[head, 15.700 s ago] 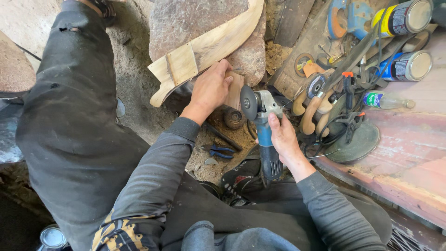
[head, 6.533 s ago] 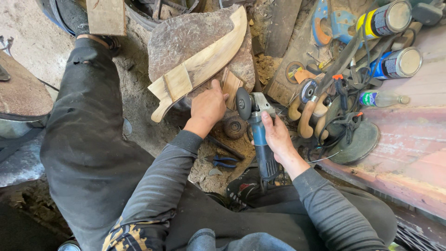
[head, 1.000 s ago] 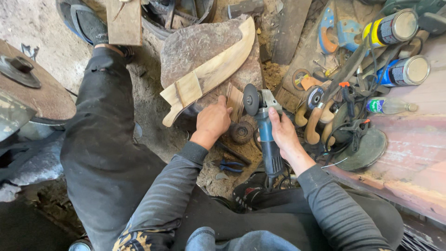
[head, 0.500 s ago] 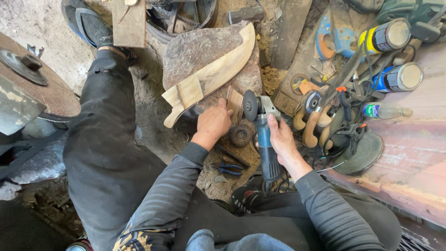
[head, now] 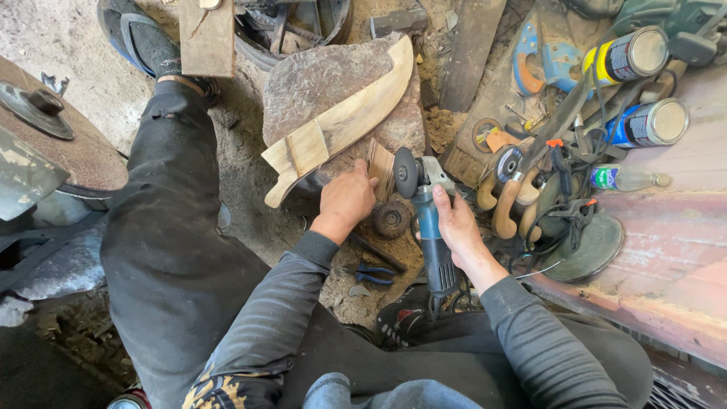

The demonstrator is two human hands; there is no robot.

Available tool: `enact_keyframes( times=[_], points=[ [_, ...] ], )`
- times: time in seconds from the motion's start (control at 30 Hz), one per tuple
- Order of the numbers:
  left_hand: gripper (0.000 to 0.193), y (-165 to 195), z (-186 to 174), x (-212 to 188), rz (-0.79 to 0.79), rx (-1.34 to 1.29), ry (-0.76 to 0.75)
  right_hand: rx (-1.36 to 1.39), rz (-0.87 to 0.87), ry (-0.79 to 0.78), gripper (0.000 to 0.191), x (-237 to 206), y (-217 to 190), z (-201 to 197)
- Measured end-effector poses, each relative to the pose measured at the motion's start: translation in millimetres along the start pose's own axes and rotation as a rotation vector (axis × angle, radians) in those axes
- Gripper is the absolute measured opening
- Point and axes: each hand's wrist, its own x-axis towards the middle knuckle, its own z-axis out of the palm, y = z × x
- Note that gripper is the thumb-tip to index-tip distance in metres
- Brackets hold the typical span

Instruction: The person uses an angle grinder to cut a small piece of wood and then applies pink glue to the edges of two wooden pieces. They press the pieces together to bond them.

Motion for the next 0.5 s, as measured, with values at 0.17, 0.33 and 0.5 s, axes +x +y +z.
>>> enact_keyframes(
  times=[0.17,0.33,0.5],
  points=[
    [0.034,3,1,-1,-0.007,0.007,0.0,0.014,0.006,0.01,0.065,-5,0,-2],
    [0.035,5,0,-3,-0.004,0.015,-0.004,0.025,-0.08,0.005,0.066,-13,4,-5],
    [0.034,3,0,-4,0.007,0.009,0.005,0.011,-0.023,0.006,0.069,-17,9,-3]
  ],
)
